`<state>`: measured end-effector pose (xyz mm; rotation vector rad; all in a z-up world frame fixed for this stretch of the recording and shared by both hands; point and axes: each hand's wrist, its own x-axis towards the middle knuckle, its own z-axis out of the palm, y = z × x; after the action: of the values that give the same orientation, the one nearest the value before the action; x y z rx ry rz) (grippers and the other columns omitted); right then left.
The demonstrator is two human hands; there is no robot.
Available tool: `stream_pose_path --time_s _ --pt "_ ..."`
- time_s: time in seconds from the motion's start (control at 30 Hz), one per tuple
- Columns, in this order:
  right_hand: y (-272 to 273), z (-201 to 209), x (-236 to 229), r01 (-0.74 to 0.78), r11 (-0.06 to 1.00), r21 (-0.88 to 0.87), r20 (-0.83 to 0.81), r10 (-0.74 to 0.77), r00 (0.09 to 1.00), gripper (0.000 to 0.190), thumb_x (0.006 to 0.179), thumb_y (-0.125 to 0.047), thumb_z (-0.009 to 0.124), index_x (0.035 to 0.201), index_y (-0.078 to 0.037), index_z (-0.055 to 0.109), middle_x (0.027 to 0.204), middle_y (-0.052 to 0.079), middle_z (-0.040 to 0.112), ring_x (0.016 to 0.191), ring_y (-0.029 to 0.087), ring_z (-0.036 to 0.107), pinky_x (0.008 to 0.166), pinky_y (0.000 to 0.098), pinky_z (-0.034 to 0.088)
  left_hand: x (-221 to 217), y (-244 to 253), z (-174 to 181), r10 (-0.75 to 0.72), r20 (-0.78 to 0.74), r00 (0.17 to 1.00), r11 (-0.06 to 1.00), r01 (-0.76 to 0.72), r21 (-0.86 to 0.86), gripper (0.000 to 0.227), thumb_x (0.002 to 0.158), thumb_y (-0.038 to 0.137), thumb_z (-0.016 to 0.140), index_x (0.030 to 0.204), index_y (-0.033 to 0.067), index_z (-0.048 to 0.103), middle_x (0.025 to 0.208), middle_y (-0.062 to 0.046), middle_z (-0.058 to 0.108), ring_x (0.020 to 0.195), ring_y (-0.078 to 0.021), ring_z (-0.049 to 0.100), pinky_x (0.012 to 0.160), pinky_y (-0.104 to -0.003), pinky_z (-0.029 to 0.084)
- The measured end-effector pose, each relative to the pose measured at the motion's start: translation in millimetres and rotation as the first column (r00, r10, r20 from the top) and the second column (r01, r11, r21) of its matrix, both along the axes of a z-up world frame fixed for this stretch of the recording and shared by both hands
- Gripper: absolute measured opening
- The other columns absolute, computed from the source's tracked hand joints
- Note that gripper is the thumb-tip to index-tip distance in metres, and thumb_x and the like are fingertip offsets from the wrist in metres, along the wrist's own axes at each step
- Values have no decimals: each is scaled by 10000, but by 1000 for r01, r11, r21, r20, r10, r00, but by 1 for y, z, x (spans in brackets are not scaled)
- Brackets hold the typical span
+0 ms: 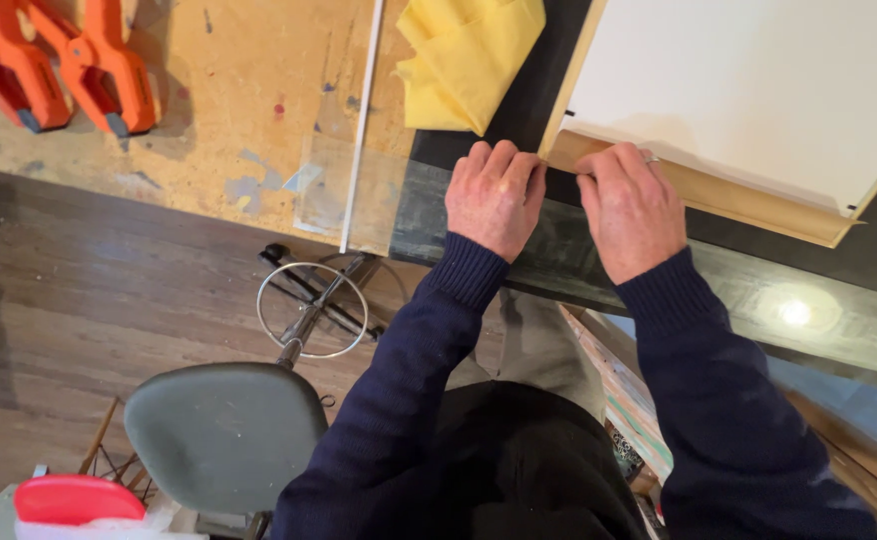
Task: Apply kraft tape to the back of an art frame and use a brush to apply a finish or adhesive.
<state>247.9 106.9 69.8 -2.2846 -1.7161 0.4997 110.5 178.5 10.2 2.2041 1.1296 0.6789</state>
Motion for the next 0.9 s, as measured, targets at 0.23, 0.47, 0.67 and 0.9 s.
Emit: stream_pose_path --time_s 0.23,0.47,0.67,0.9 --pt "9 -12 -12 5 998 58 62 -9 998 133 912 -64 735 1016 -67 652 1014 104 608 1000 347 640 827 444 529 -1 3 7 -56 -38 998 998 57 12 135 842 127 770 887 114 643 875 -47 571 877 -270 578 752 -410 456" --pt "-30 -2 27 34 999 37 80 -37 996 110 923 -96 733 993 -82 648 1011 86 609 992 310 652 810 424 551 7 3 14 -204 -90 975 975 211 71 218 817 57 745 1023 101 690 956 -33 599 910 -257 584 783 -395 470" --pt "-74 1 68 61 998 32 107 -64 992 100 950 -133 748 981 -105 657 1006 64 613 987 286 657 788 407 560 13 5 20 -226 -116 967 966 237 99 170 818 62 770 958 110 688 954 -32 600 904 -264 591 780 -406 468" --pt "-124 8 114 81 997 -15 124 -78 989 106 987 -141 747 1022 -100 656 1012 61 601 976 271 658 784 389 563 16 5 26 -239 -154 959 959 257 118 162 841 93 807 923 122 671 955 -28 621 903 -264 605 776 -410 470"
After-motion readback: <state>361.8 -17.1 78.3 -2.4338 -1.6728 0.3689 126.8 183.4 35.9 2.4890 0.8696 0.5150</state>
